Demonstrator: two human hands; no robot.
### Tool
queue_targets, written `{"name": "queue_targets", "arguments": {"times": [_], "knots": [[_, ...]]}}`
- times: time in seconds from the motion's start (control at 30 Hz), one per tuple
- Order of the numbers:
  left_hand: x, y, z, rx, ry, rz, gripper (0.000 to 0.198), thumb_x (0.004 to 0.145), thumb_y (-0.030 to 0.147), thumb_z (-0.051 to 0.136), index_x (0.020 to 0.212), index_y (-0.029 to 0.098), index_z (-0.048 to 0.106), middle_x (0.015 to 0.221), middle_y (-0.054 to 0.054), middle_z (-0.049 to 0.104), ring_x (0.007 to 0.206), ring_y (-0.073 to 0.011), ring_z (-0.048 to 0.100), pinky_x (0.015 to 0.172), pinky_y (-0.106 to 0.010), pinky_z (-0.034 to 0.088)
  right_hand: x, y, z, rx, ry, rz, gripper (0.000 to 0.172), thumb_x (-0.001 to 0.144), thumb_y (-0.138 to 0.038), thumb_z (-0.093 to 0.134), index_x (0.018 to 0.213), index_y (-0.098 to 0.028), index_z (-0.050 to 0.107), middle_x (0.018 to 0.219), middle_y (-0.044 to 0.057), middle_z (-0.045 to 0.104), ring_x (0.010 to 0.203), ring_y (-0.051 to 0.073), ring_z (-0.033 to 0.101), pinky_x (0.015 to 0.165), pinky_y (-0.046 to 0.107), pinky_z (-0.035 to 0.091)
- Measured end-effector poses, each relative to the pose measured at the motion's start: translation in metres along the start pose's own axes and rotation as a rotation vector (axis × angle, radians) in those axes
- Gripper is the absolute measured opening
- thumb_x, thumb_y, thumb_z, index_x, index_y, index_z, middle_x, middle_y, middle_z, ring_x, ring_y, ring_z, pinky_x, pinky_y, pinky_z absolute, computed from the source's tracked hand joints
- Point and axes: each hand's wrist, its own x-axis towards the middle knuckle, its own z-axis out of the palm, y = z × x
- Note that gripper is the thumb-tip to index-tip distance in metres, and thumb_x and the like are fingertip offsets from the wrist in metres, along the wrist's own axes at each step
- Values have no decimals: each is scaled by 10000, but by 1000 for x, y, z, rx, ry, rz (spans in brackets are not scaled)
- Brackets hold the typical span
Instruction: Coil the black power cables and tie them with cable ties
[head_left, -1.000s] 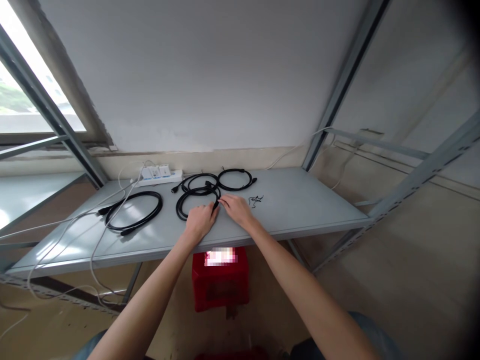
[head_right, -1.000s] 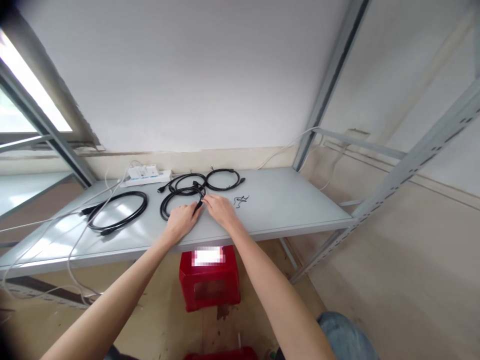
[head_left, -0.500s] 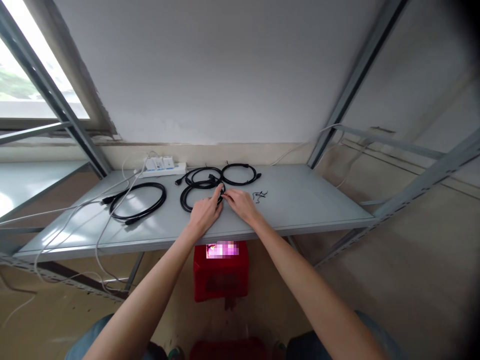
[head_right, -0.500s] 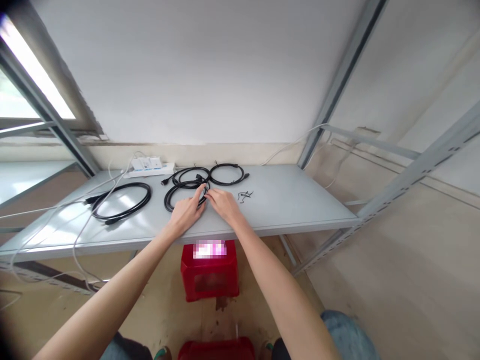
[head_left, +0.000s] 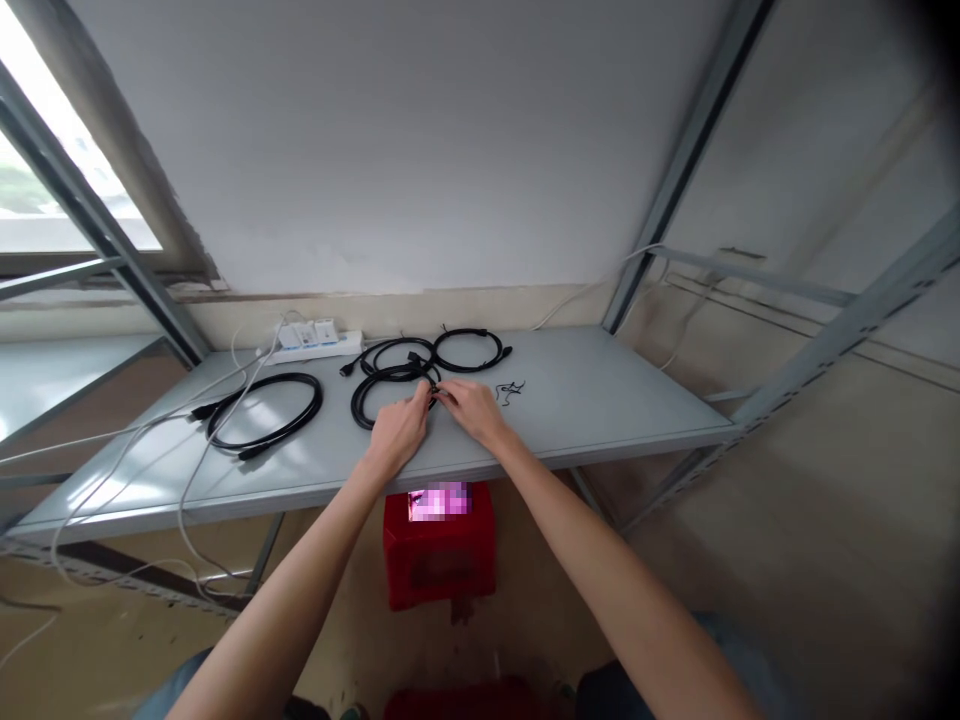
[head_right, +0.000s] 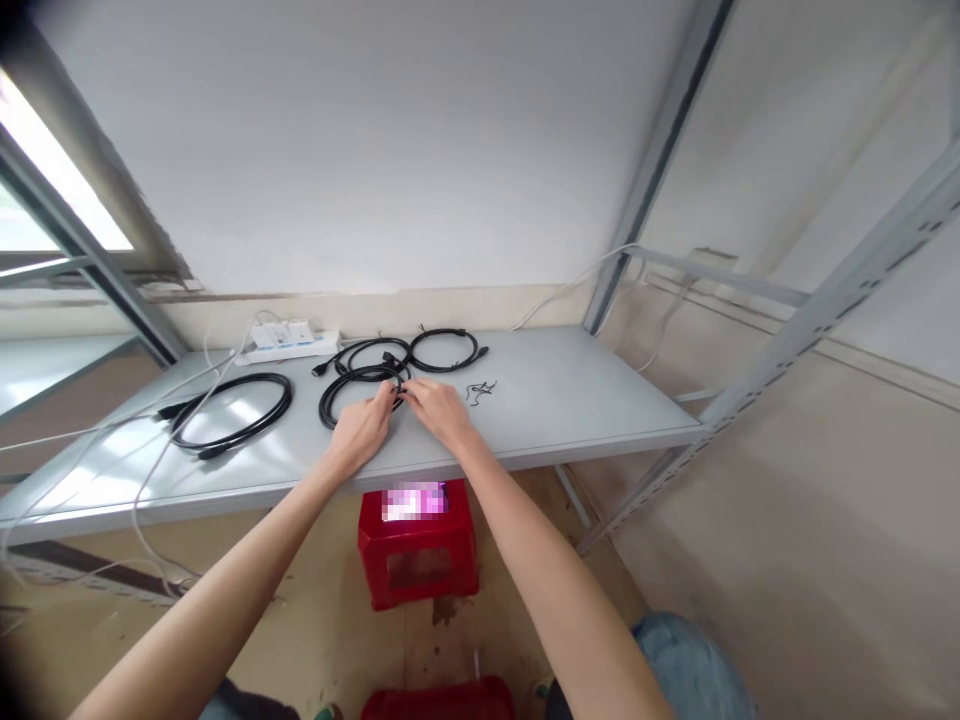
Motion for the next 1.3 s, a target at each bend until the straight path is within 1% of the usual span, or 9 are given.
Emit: {"name": "queue_targets", "arguments": {"times": [0.1,0.2,0.37,0.43,0.57,0.8,1.03,1.17,1.3], "knots": [[0,0,-1,26,-3,10,371,1095,322,215,1323,210,486,1033,-128,771,941,-299,743,807,-338,466,-1,-1,0,12,2,-23,240,1070,-335,536,1191,-243,721,1075,69,744,932,200,675,756,272,426],[0,0,0,38,22,8,334,1091,345,259,1288,220,499,1011,-108,774,918,-291,742,786,-329,460,-2,-4,0,14,6,-41,240,1063,-305,544,1222,-244,713,1081,64,732,881,181,661,737,266,417],[2,1,2,77,46,-34,308,1085,350,280,1223,215,520,957,-103,775,867,-280,742,752,-320,446,-1,-7,-1,-13,11,-75,248,1079,-303,500,1089,-223,735,992,54,703,814,163,626,710,264,392],[2,2,1,87,53,-44,315,1085,358,279,1215,215,528,944,-104,774,857,-277,741,751,-318,445,-1,-8,-2,-16,20,-72,259,1083,-288,478,1071,-218,728,979,55,696,810,162,619,710,263,390],[-1,5,-3,100,74,-86,328,1079,363,279,1200,213,545,923,-105,773,840,-280,740,745,-320,448,-2,-11,-3,-21,35,-63,220,1055,-252,494,1032,-205,708,954,56,688,792,164,610,704,267,385],[-4,8,-7,69,65,-139,375,1081,372,263,1262,205,546,949,-127,775,869,-273,740,782,-321,457,-4,-14,-3,-37,-6,-53,164,998,-216,539,943,-210,693,908,46,689,762,166,600,689,268,367],[-3,1,-3,67,104,-101,377,1073,334,282,1333,239,538,950,-108,780,873,-292,739,766,-331,445,-2,-15,-5,-30,-23,-59,186,1000,-222,530,863,-206,656,856,38,685,745,162,585,681,268,343],[-2,2,-3,66,93,-143,368,1068,349,287,1219,218,595,942,-115,773,882,-289,733,777,-334,449,-2,-16,-7,-4,-34,-52,168,984,-206,547,845,-204,642,827,29,677,713,154,568,672,271,328],[-2,4,-2,76,62,-165,374,1049,361,324,1151,189,640,967,-146,766,925,-298,727,802,-349,463,-2,-18,-10,-2,-37,-46,152,993,-220,560,878,-203,659,857,29,683,726,152,570,681,269,338]]}}
